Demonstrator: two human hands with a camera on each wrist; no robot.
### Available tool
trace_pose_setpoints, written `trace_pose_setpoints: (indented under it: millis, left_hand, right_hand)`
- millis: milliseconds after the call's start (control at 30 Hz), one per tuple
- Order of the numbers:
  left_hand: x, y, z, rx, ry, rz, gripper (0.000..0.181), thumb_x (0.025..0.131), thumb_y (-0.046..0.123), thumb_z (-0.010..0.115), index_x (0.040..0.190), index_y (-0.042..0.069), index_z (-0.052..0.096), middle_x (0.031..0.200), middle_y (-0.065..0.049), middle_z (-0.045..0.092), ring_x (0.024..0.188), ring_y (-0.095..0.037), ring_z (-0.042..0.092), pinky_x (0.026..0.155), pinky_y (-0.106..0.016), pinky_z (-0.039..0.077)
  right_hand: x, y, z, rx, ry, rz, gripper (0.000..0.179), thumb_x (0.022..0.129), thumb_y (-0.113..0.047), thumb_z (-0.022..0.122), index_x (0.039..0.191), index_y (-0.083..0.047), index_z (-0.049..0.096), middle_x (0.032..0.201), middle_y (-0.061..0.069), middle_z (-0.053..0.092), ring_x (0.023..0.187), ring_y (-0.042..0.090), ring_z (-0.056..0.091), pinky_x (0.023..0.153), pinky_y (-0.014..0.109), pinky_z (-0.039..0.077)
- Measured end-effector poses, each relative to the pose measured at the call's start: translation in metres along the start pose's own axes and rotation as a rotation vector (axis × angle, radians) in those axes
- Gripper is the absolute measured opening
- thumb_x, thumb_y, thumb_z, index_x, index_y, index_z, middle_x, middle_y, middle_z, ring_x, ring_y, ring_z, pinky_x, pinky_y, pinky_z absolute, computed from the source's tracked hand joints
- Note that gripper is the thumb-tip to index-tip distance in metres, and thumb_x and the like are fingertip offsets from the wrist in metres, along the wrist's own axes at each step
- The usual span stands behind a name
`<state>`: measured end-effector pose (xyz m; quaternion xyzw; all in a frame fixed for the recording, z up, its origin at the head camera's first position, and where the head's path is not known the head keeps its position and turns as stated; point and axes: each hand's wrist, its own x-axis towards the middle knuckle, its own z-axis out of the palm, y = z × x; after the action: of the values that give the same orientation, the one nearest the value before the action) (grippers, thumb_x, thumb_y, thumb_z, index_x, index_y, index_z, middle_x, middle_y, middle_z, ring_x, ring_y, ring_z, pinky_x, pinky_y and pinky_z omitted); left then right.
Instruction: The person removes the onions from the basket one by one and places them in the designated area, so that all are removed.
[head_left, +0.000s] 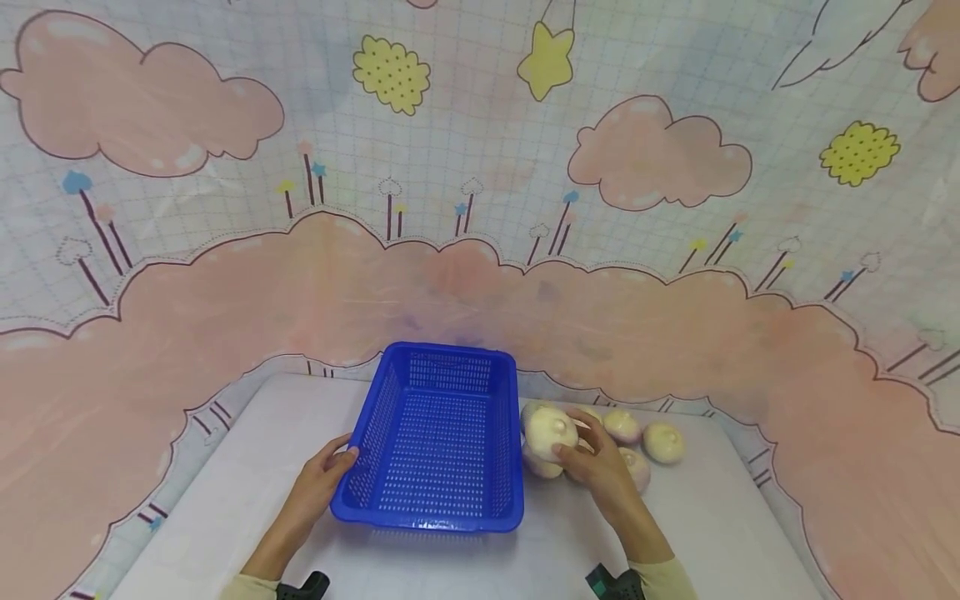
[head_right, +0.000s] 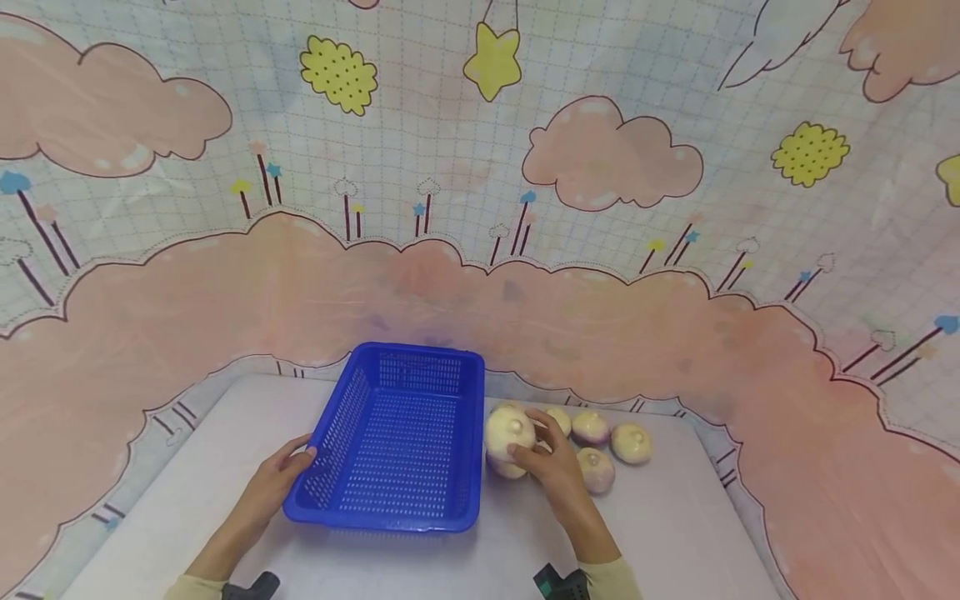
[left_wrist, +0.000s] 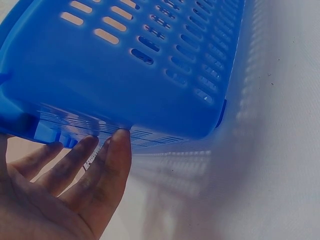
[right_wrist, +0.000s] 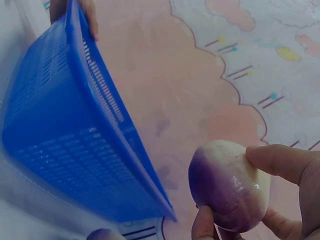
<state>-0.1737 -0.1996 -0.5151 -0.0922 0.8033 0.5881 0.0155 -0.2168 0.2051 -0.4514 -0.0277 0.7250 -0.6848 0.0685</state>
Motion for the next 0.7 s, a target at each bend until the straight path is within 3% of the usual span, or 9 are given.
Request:
trace_pose_setpoints:
  millis: [267,433,700]
  left_hand:
    - [-0.001,-0.001,-0.001,-0.002,-0.01,0.007,0.065,0.102,0.046,0.046,0.151,0.005,0.032,0.142,-0.029,0.051,0.128,-0.042,0.054,0.105,-0.056,0.045]
    - [-0.001,0.0,-0.002,0.009,-0.013,0.0,0.067,0.102,0.048,0.045,0.152,0.005,0.031,0.143,-0.03,0.049,0.128,-0.042,0.053,0.105,-0.056,0.044]
    - [0.001,0.0,-0.001,0.021,-0.014,0.0,0.068,0.102,0.049,0.044,0.152,0.005,0.03,0.143,-0.031,0.048,0.129,-0.044,0.052,0.105,-0.057,0.043]
  right_hand:
    - [-0.004,0.01,-0.015,0.013,0.052,-0.001,0.063,0.087,-0.004,0.068,0.143,-0.013,0.04,0.135,0.016,0.045,0.102,0.011,0.063,0.09,0.035,0.056]
    - [-0.005,0.011,-0.024,-0.039,0.053,-0.01,0.065,0.086,-0.008,0.07,0.143,-0.013,0.039,0.135,0.016,0.044,0.104,0.013,0.061,0.089,0.031,0.054]
    - [-0.008,0.012,-0.041,-0.113,0.111,0.04,0.067,0.089,-0.015,0.069,0.147,-0.017,0.035,0.148,0.013,0.038,0.107,0.011,0.058,0.087,0.022,0.05]
